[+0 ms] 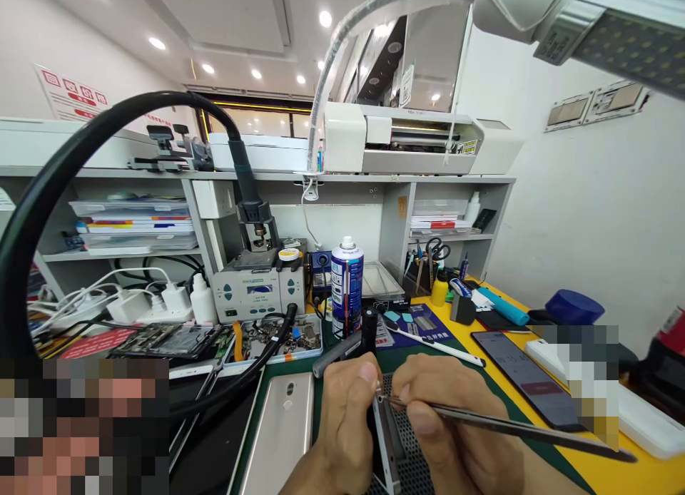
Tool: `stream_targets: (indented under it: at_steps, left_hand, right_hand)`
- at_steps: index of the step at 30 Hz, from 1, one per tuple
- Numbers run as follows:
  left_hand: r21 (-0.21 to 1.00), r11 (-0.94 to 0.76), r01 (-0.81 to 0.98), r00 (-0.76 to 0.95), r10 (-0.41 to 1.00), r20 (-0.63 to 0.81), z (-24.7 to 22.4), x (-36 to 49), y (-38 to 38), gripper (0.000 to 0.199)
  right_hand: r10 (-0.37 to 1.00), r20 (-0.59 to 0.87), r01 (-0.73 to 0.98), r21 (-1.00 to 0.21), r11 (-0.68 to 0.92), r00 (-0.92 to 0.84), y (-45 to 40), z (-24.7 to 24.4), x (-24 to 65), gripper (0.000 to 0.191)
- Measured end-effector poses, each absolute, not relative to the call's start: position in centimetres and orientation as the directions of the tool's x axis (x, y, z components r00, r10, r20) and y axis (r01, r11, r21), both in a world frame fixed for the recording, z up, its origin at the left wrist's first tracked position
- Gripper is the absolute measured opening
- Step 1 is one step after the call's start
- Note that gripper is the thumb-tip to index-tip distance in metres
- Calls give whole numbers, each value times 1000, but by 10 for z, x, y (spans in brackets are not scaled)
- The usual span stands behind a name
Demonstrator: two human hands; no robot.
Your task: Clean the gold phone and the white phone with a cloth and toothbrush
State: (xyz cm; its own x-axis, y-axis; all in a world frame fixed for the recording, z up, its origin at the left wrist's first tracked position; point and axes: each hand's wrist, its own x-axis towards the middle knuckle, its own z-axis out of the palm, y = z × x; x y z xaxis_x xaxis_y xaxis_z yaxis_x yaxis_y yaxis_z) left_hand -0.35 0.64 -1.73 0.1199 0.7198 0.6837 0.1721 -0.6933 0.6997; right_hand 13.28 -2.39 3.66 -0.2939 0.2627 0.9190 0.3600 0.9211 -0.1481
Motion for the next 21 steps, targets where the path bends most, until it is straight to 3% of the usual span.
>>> stream_targets:
  at_steps: [5, 13, 21]
  left_hand:
    - [755, -654, 58, 175, 751, 637, -20, -5, 8, 46]
    - [782, -621, 64, 160, 779, 606, -20, -6, 8, 48]
    - [771, -622, 135, 108, 783, 613, -29, -7, 10, 47]
  right_hand:
    - [250, 906, 321, -137, 937, -342, -18, 34, 131, 18]
    - [275, 934, 326, -192, 926, -230, -27, 40, 131, 17]
    - [264, 916, 347, -152, 926, -303, -25, 38, 133, 15]
